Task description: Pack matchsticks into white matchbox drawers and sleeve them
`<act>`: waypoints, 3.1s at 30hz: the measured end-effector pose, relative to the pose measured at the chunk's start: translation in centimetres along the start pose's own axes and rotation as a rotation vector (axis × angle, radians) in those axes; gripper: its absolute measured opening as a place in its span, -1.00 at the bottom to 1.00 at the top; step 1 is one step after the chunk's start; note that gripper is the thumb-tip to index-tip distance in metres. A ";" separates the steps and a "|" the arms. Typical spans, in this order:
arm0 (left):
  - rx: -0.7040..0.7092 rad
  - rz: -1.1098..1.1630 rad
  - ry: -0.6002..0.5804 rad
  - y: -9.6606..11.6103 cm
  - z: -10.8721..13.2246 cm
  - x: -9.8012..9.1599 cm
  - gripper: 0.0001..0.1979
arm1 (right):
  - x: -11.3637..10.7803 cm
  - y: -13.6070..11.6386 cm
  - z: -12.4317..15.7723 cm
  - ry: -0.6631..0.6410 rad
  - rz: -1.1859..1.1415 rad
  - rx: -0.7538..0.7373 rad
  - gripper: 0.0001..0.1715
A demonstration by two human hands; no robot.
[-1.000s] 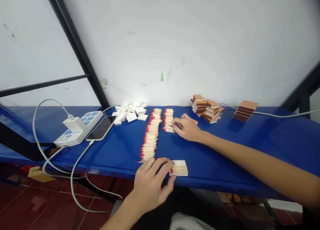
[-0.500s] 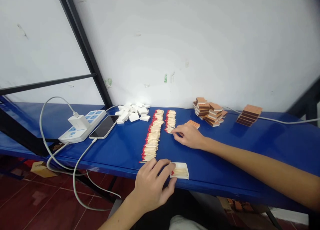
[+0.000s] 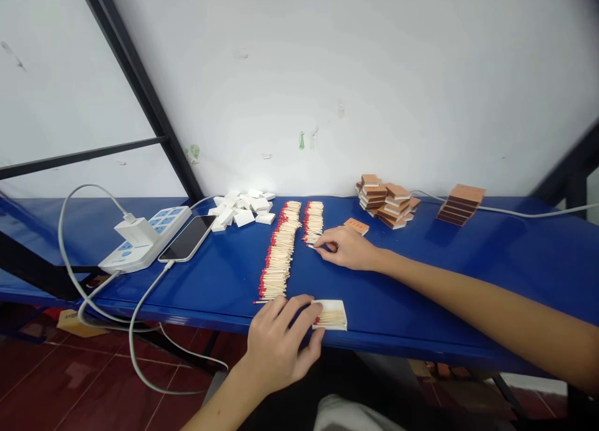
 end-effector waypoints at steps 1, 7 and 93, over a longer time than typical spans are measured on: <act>0.001 0.000 0.002 0.0 0.0 0.0 -0.75 | 0.0 0.0 0.0 -0.010 -0.014 -0.002 -0.83; 0.008 0.001 0.018 0.0 0.0 -0.1 -0.76 | -0.1 0.2 0.0 -0.032 -0.056 -0.023 -0.82; 0.012 -0.011 0.022 0.2 -0.1 -0.1 -0.80 | -0.2 -0.5 0.3 -0.044 0.142 -0.038 -0.70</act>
Point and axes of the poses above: each hand's wrist, its own z-axis away from the middle knuckle, its own x-axis out of the palm, y = z × x, the point moved 3 cm from there along -z, towards the middle knuckle, and after that the axes turned 6 degrees about -z, right-handed, at the moved point
